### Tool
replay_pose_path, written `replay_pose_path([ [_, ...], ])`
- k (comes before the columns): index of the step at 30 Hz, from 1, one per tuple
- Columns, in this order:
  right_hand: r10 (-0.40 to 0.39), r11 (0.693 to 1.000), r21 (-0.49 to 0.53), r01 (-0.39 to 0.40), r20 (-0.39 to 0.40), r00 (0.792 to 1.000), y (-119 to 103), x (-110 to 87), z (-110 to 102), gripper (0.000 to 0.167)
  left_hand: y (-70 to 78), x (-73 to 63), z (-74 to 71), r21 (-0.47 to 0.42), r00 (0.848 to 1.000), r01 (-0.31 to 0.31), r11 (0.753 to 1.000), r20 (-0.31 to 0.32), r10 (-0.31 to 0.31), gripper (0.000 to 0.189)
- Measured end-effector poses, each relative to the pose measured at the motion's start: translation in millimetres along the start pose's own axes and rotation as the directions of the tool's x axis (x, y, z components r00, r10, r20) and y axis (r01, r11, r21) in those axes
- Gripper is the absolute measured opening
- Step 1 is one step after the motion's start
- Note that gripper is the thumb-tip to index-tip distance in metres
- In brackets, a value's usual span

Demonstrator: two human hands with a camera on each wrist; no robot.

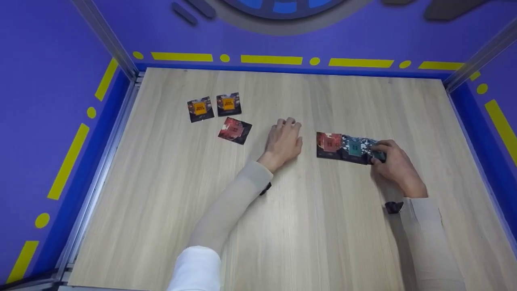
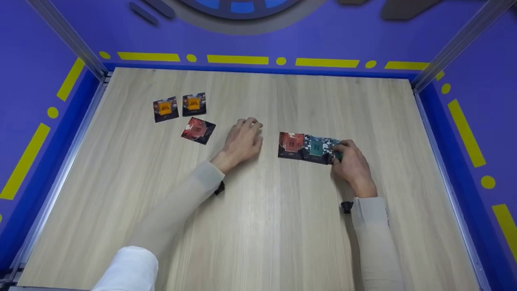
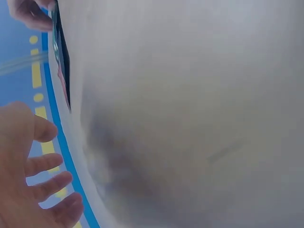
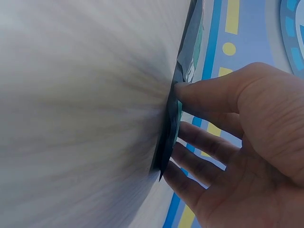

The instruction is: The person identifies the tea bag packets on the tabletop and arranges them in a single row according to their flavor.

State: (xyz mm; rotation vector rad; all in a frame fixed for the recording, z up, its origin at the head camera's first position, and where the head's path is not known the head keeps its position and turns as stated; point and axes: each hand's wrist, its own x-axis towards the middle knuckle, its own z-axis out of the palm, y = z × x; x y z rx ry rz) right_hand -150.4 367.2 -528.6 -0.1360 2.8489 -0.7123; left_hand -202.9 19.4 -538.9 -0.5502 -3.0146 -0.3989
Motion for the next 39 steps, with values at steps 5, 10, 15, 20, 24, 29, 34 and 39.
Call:
replay_pose_path([
  [5, 0.005, 1.000, 0.008, -0.004, -0.010, 1.000, -1, -0.8, 1, 0.045, -23.7, -6.6, -3.0, 0.017, 0.998, 0.064, 0.998, -0.026, -0.064, 0.042],
  [10, -0.009, 1.000, 0.012, 0.009, -0.017, 1.000, -1, -1.1, 2, 0.044, -47.0, -15.1, -9.0, 0.016, 0.989, 0.141, 0.990, -0.057, -0.140, 0.040],
  [15, -0.033, 0.999, 0.009, 0.033, -0.026, 0.999, 0, -1.8, 2, 0.044, -68.3, -25.1, -15.3, 0.005, 0.972, 0.222, 0.975, -0.075, -0.221, 0.039],
  [20, -0.022, 1.000, 0.006, 0.023, -0.032, 0.999, 0, -2.0, 3, 0.045, -85.8, -34.4, -20.5, 0.012, 0.959, 0.277, 0.961, -0.070, -0.276, 0.043],
  [24, -0.008, 1.000, 0.006, 0.008, -0.025, 1.000, 0, -2.2, 2, 0.045, -98.0, -40.9, -22.6, 0.016, 0.945, 0.322, 0.947, -0.072, -0.320, 0.046],
  [29, 0.010, 1.000, 0.012, -0.010, -0.018, 1.000, -1, -1.8, 2, 0.045, -109.2, -46.4, -23.1, -0.004, 0.925, 0.374, 0.927, -0.072, -0.374, 0.049],
  [34, 0.026, 1.000, 0.014, -0.025, -0.014, 1.000, -1, -1.1, 2, 0.045, -113.4, -48.4, -21.7, -0.018, 0.921, 0.383, 0.924, -0.075, -0.383, 0.047],
  [39, 0.024, 1.000, 0.015, -0.024, -0.014, 1.000, -1, -1.1, 3, 0.045, -113.9, -49.2, -21.0, -0.023, 0.921, 0.382, 0.924, -0.075, -0.383, 0.047],
])
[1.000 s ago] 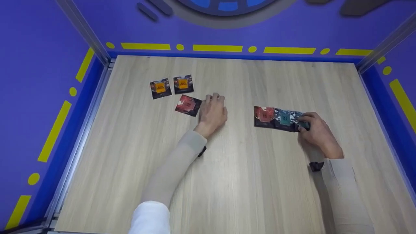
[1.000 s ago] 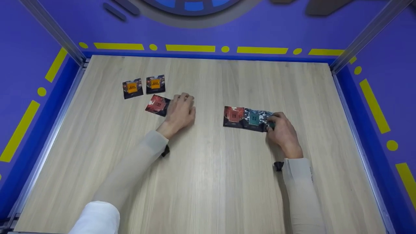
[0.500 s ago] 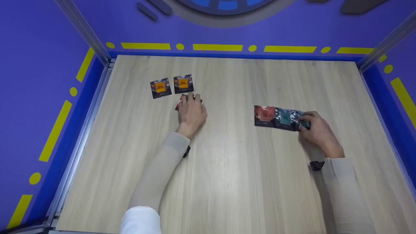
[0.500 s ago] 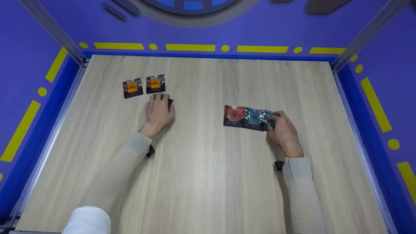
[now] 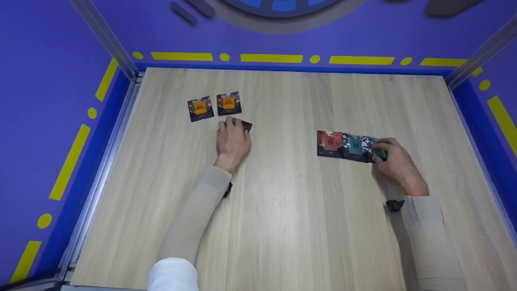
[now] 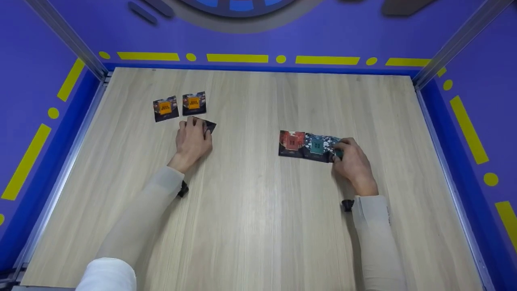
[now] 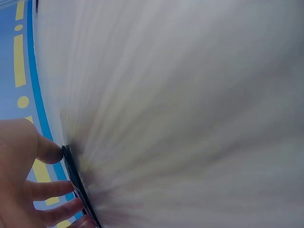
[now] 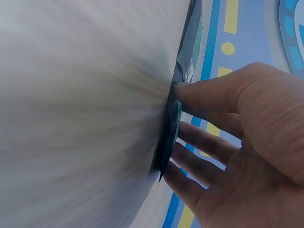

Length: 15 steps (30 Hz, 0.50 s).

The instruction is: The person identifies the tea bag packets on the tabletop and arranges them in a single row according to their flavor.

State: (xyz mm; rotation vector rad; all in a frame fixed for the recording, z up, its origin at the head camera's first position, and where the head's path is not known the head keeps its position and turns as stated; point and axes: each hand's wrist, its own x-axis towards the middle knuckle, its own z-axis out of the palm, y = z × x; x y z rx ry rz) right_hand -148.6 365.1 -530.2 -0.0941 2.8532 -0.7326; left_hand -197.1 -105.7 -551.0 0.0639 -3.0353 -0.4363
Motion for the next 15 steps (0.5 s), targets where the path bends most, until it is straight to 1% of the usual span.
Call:
replay_pose_path([
  [4, -0.013, 1.000, 0.001, 0.013, 0.004, 1.000, 1.5, 0.8, -0.6, 0.045, 0.6, -0.6, -0.2, -0.004, 1.000, -0.013, 1.000, 0.008, 0.013, 0.045],
  [10, -0.015, 1.000, -0.001, 0.015, 0.013, 1.000, 2.0, 0.6, -2.7, 0.045, 2.8, -2.5, -1.7, -0.031, 0.998, -0.055, 0.998, 0.021, 0.056, 0.042],
  [15, -0.017, 1.000, 0.004, 0.017, 0.015, 1.000, 1.7, -0.4, -2.9, 0.045, 5.0, -3.9, -2.1, -0.041, 0.997, -0.067, 0.997, 0.024, 0.068, 0.042],
])
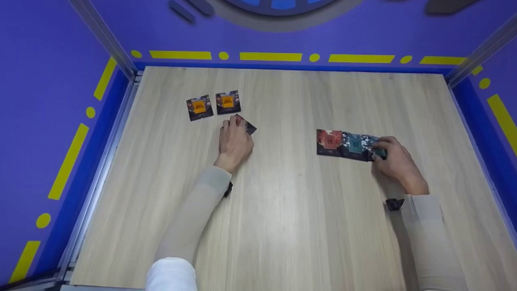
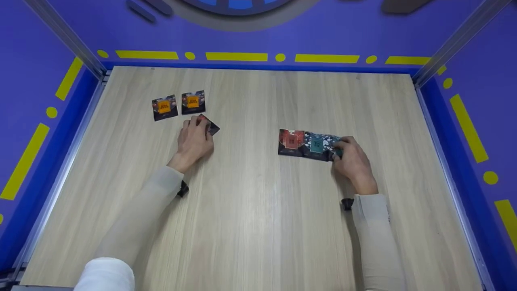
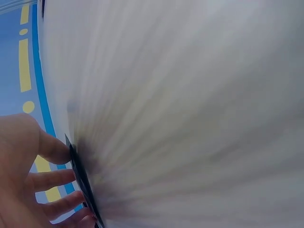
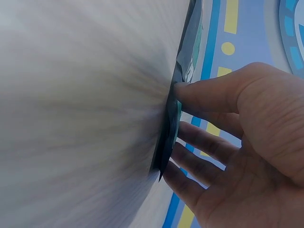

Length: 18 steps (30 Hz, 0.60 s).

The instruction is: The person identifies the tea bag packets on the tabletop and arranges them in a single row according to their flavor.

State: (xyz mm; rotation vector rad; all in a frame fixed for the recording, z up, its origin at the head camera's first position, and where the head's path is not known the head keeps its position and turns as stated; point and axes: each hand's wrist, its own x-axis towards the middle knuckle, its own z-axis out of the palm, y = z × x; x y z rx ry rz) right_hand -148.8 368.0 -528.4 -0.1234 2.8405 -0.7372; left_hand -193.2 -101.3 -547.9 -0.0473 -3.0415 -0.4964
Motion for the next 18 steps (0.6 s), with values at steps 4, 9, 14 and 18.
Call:
replay_pose_path([
  [4, -0.008, 1.000, 0.003, 0.008, -0.003, 1.000, -0.8, 0.2, 0.9, 0.045, 1.7, -0.9, 0.0, 0.000, 1.000, -0.008, 1.000, 0.012, 0.008, 0.041],
  [9, 0.000, 1.000, 0.006, 0.000, -0.001, 1.000, -0.9, 0.1, 1.5, 0.045, 4.5, -1.0, 0.5, -0.016, 0.999, -0.012, 1.000, 0.031, 0.013, 0.042],
  [14, 0.004, 1.000, 0.005, -0.004, -0.001, 1.000, -1.2, 0.0, 1.6, 0.045, 6.3, -1.4, 2.0, -0.023, 0.999, -0.021, 1.000, 0.027, 0.021, 0.039],
  [18, -0.012, 1.000, 0.002, 0.012, -0.014, 1.000, -0.5, -0.2, 1.9, 0.045, 7.8, -1.7, 2.9, -0.018, 0.999, -0.040, 0.999, 0.029, 0.040, 0.038],
])
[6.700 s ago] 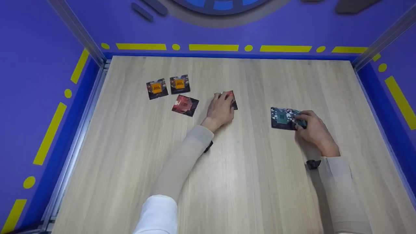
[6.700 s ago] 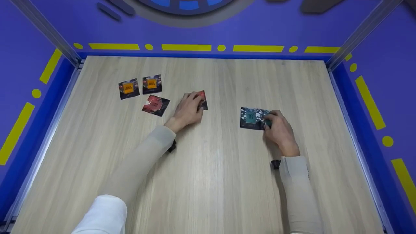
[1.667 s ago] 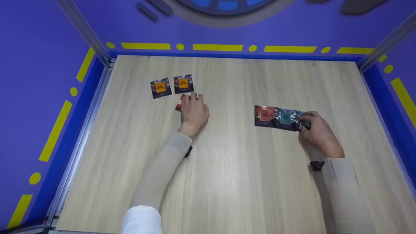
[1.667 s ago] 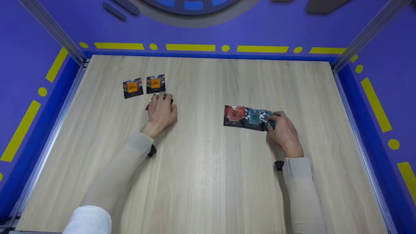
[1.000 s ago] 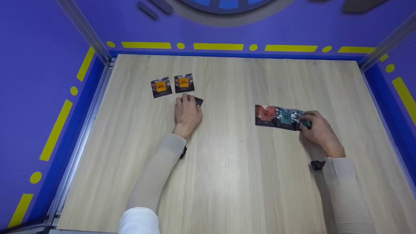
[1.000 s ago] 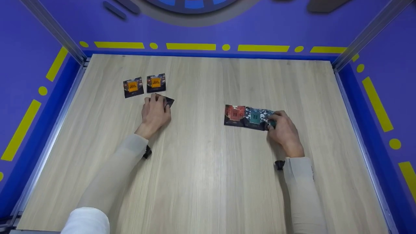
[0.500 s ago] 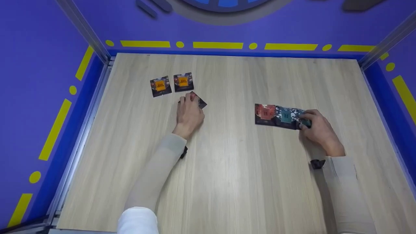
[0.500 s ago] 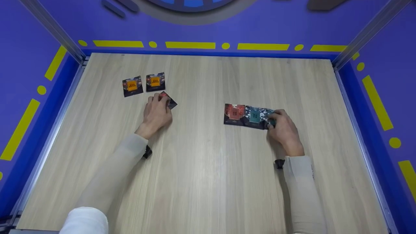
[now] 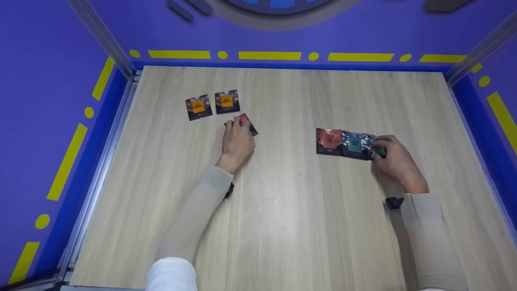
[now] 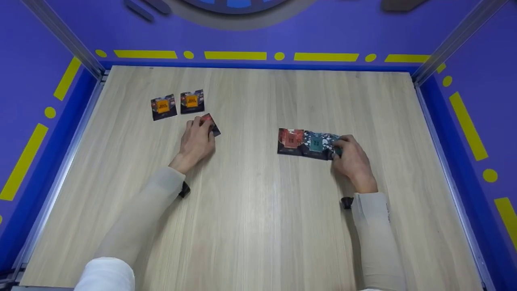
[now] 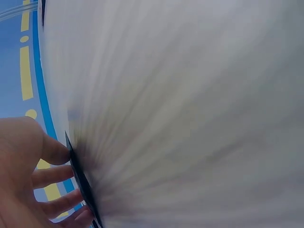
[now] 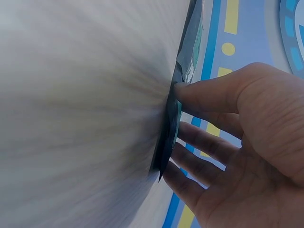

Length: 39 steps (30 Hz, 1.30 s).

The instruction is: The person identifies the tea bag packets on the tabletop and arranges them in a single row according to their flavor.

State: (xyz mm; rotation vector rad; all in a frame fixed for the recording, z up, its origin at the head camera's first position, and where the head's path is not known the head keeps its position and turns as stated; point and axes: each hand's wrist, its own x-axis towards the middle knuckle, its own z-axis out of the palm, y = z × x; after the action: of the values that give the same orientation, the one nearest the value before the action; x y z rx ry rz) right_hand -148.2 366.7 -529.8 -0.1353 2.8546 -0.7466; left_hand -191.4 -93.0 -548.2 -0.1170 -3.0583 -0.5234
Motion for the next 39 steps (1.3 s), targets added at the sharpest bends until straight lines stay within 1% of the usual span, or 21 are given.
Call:
replay_pose_path([
  [5, -0.013, 1.000, -0.005, 0.013, -0.009, 1.000, 1, 1.2, 0, 0.045, 1.8, 0.1, 1.1, 0.007, 0.999, -0.033, 0.999, -0.002, 0.033, 0.038],
  [9, 0.003, 1.000, -0.008, -0.003, 0.003, 1.000, 1, 2.1, 0, 0.045, 3.4, -0.5, 3.7, -0.006, 0.999, -0.041, 0.999, 0.001, 0.041, 0.040],
  [12, 0.005, 1.000, -0.008, -0.005, 0.007, 1.000, 1, 2.1, 0, 0.045, 5.2, -0.5, 5.9, -0.012, 0.999, -0.052, 0.999, 0.012, 0.053, 0.041],
  [16, -0.007, 1.000, -0.003, 0.007, -0.002, 1.000, 0, 1.5, 0, 0.045, 9.0, -0.1, 7.3, -0.020, 0.996, -0.082, 0.996, 0.038, 0.083, 0.041],
  [21, -0.016, 1.000, -0.004, 0.016, -0.009, 1.000, 0, 1.3, 1, 0.045, 14.6, 0.9, 9.2, -0.003, 0.990, -0.132, 0.991, 0.054, 0.132, 0.041],
  [26, -0.012, 1.000, -0.007, 0.012, -0.006, 1.000, 1, 1.2, 1, 0.045, 20.9, 1.1, 12.9, 0.007, 0.983, -0.178, 0.984, 0.038, 0.178, 0.039],
  [29, -0.012, 1.000, -0.002, 0.012, -0.004, 1.000, 2, 0.9, 1, 0.044, 25.4, 0.4, 15.3, 0.001, 0.979, -0.199, 0.980, 0.043, 0.199, 0.039],
  [33, -0.014, 1.000, -0.004, 0.014, -0.007, 1.000, 3, 0.5, 1, 0.043, 32.1, 0.2, 18.4, 0.005, 0.971, -0.234, 0.972, 0.058, 0.234, 0.041],
  [39, -0.011, 1.000, -0.004, 0.011, -0.013, 1.000, 1, 0.4, 2, 0.043, 42.1, 0.5, 21.3, -0.007, 0.959, -0.279, 0.960, 0.056, 0.279, 0.042],
])
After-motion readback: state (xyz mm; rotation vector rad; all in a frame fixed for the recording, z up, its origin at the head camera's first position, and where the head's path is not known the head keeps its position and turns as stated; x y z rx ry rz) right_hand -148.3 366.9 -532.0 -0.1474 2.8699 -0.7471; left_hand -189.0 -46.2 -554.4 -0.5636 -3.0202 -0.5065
